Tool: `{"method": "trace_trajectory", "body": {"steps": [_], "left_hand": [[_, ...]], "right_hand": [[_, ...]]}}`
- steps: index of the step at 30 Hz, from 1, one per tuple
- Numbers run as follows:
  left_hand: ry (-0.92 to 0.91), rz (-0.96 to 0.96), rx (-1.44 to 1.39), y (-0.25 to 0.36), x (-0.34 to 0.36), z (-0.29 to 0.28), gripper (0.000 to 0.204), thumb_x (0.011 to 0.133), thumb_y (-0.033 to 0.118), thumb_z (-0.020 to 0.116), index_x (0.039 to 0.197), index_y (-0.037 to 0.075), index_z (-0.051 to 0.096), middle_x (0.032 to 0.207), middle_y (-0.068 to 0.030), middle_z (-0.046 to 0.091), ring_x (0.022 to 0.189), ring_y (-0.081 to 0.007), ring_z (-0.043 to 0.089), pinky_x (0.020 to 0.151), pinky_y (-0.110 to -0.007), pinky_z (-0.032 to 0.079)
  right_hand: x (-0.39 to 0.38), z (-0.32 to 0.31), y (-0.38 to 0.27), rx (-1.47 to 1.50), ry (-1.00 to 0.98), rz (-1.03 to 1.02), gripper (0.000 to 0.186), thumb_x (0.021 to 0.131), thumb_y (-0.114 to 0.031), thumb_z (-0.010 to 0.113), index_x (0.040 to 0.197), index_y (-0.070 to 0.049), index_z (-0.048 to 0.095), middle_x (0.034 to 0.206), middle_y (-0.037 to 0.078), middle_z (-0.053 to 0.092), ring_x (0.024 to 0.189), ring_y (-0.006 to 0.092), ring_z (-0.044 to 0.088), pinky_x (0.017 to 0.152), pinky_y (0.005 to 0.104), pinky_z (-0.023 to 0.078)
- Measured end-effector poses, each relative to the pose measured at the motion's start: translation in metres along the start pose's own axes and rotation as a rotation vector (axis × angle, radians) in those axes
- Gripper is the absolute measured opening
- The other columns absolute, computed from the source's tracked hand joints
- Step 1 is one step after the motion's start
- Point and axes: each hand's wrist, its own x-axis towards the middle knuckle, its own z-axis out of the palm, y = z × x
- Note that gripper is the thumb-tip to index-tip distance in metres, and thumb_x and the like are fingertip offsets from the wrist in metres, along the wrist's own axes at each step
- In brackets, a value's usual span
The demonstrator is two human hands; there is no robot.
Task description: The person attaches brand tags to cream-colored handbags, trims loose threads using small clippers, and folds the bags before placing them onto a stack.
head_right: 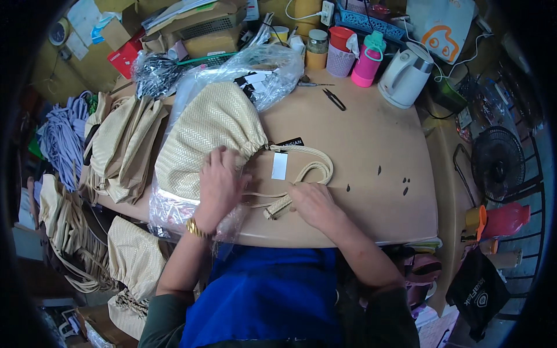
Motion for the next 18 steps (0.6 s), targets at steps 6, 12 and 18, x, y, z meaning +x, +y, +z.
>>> {"method": "trace_trajectory", "body": {"steps": [6, 12, 18], "left_hand": [[-0.074, -0.048, -0.059, -0.041, 0.011, 0.037, 0.025, 0.083, 0.020, 0.070, 0.095, 0.000, 0.059, 0.100, -0.0195, 0.061, 0.087, -0.0365, 0.064, 0.071, -0.044, 0.051], [0.119, 0.023, -0.140, -0.052, 0.020, 0.013, 0.017, 0.089, 0.020, 0.064, 0.085, 0.003, 0.061, 0.078, -0.0142, 0.060, 0.072, -0.0333, 0.063, 0.061, -0.044, 0.051], [0.393, 0.264, -0.056, -0.008, 0.029, -0.072, 0.014, 0.087, 0.017, 0.065, 0.082, 0.005, 0.059, 0.082, -0.0107, 0.059, 0.074, -0.0299, 0.062, 0.060, -0.040, 0.050]], "right_hand": [[-0.023, 0.019, -0.014, -0.168, 0.284, -0.094, 0.012, 0.082, -0.006, 0.055, 0.094, -0.006, 0.059, 0.089, 0.009, 0.058, 0.080, 0.0288, 0.063, 0.067, 0.0420, 0.051], [-0.001, 0.002, -0.030, -0.173, 0.442, -0.625, 0.024, 0.080, -0.015, 0.058, 0.103, -0.009, 0.063, 0.089, 0.004, 0.055, 0.083, 0.0222, 0.057, 0.073, 0.0357, 0.048], [0.067, -0.051, -0.055, -0.057, 0.512, -0.851, 0.023, 0.080, -0.014, 0.058, 0.102, -0.008, 0.063, 0.091, 0.006, 0.057, 0.087, 0.0248, 0.056, 0.078, 0.0367, 0.048]]}}
